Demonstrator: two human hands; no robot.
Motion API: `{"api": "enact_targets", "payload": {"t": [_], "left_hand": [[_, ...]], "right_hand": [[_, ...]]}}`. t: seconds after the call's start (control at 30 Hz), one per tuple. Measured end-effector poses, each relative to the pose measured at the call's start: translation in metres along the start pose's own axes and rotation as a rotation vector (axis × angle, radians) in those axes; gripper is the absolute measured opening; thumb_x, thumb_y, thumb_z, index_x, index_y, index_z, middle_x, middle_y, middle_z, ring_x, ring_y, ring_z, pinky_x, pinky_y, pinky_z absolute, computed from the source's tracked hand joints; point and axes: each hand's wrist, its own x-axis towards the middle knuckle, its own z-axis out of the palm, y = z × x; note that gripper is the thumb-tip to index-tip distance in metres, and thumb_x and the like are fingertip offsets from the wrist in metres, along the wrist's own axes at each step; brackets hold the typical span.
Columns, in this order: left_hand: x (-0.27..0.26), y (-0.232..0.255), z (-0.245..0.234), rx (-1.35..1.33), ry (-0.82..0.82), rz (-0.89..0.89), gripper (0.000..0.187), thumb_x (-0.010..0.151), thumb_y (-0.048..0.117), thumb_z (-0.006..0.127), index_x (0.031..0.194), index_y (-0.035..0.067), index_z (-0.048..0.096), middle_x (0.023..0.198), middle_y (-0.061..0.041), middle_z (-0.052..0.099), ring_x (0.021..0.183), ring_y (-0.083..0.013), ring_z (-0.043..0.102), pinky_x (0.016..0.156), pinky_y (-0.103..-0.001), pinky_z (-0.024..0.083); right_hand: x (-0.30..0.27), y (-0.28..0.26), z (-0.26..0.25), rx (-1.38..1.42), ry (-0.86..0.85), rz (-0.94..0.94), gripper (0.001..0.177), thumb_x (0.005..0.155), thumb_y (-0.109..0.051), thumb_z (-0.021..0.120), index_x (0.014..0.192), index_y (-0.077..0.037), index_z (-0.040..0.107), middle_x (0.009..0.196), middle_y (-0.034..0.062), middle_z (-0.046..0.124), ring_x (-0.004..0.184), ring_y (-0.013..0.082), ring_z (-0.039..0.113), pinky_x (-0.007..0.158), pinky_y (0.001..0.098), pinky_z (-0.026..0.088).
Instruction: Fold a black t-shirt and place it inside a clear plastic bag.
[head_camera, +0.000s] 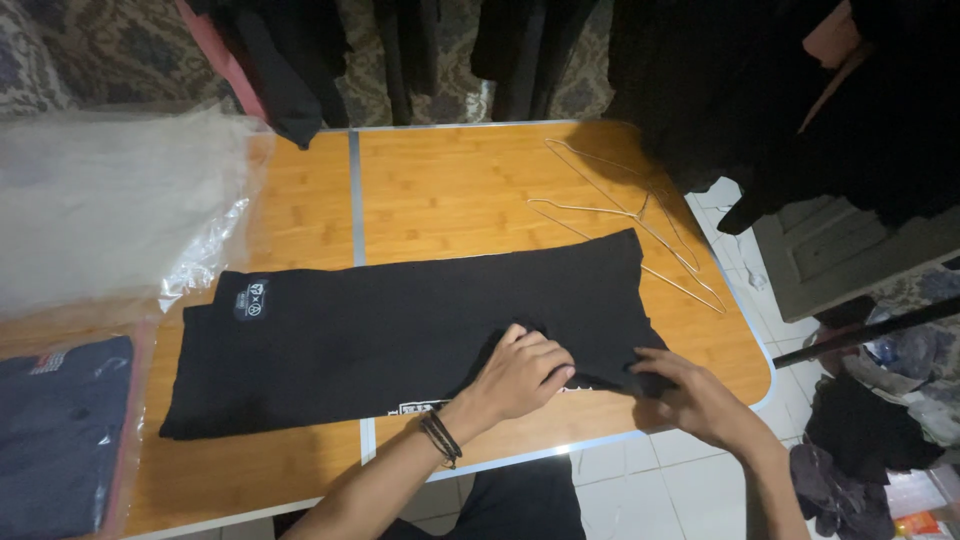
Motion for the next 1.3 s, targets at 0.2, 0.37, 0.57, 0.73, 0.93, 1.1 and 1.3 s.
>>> {"api": "enact_targets", "payload": {"t": [0.2, 0.37, 0.57, 0.73, 0.93, 1.1, 1.3], "left_hand": [[0.009, -0.006, 0.008, -0.131, 0.03, -0.189, 0.027, 0.104, 0.025, 0.053, 0.093, 0.008, 0.07, 0.084, -0.008, 0.072, 0.082, -0.0232, 0.065, 0.082, -0.04, 0.042], [0.014, -0.029, 0.024, -0.193, -0.036, -0.392, 0.033, 0.108, 0.03, 0.05, 0.096, 0.007, 0.069, 0.071, -0.015, 0.068, 0.073, -0.0313, 0.067, 0.081, -0.043, 0.05], [0.022, -0.043, 0.028, -0.421, 0.155, -0.536, 0.031, 0.104, 0.033, 0.057, 0.101, 0.004, 0.067, 0.078, -0.012, 0.07, 0.075, -0.0291, 0.069, 0.065, -0.042, 0.053], [0.026, -0.043, 0.011, -0.517, 0.123, -0.729, 0.03, 0.104, 0.031, 0.057, 0.114, 0.003, 0.061, 0.075, -0.012, 0.069, 0.068, -0.0252, 0.064, 0.062, -0.039, 0.048], [0.022, -0.029, -0.002, -0.38, 0.447, -0.516, 0.033, 0.098, 0.02, 0.063, 0.124, 0.002, 0.057, 0.097, -0.011, 0.073, 0.078, -0.021, 0.07, 0.07, -0.035, 0.056], [0.019, -0.021, 0.011, 0.143, 0.166, 0.015, 0.041, 0.102, 0.018, 0.057, 0.139, 0.003, 0.058, 0.144, -0.013, 0.06, 0.136, -0.0299, 0.054, 0.114, -0.045, 0.042], [0.007, -0.035, 0.024, 0.305, -0.045, -0.096, 0.053, 0.102, 0.027, 0.052, 0.149, 0.004, 0.049, 0.157, -0.01, 0.049, 0.148, -0.0269, 0.041, 0.122, -0.048, 0.026]], "right_hand": [[0.009, 0.029, 0.007, 0.031, 0.02, -0.024, 0.079, 0.061, 0.012, 0.072, 0.137, -0.01, 0.064, 0.147, 0.0092, 0.055, 0.129, 0.0253, 0.058, 0.106, 0.0373, 0.048], [0.035, 0.062, 0.014, 0.05, 0.231, -0.004, 0.033, 0.087, -0.001, 0.067, 0.119, -0.003, 0.072, 0.109, 0.0083, 0.078, 0.101, 0.0198, 0.074, 0.09, 0.0318, 0.056], [0.104, 0.093, 0.026, 0.429, 0.407, -0.089, 0.018, 0.101, -0.011, 0.068, 0.112, 0.003, 0.071, 0.091, 0.0083, 0.069, 0.084, 0.0152, 0.06, 0.075, 0.0314, 0.048], [0.135, 0.061, 0.029, 0.513, 0.475, -0.134, 0.018, 0.097, -0.014, 0.071, 0.109, -0.001, 0.071, 0.092, 0.0064, 0.074, 0.086, 0.0118, 0.067, 0.077, 0.0276, 0.052], [0.108, -0.015, 0.031, -0.014, 0.621, 0.183, 0.035, 0.097, -0.023, 0.072, 0.126, -0.005, 0.064, 0.107, 0.0158, 0.076, 0.085, 0.0336, 0.072, 0.078, 0.0421, 0.054], [0.099, -0.023, 0.066, -0.082, 0.685, -0.358, 0.037, 0.098, -0.017, 0.064, 0.134, -0.006, 0.061, 0.141, 0.0164, 0.062, 0.132, 0.0365, 0.057, 0.11, 0.0444, 0.048], [0.112, 0.01, 0.093, -0.422, 0.532, -0.361, 0.052, 0.104, -0.034, 0.05, 0.15, -0.01, 0.049, 0.158, 0.0146, 0.046, 0.148, 0.0342, 0.039, 0.12, 0.0506, 0.029]]}}
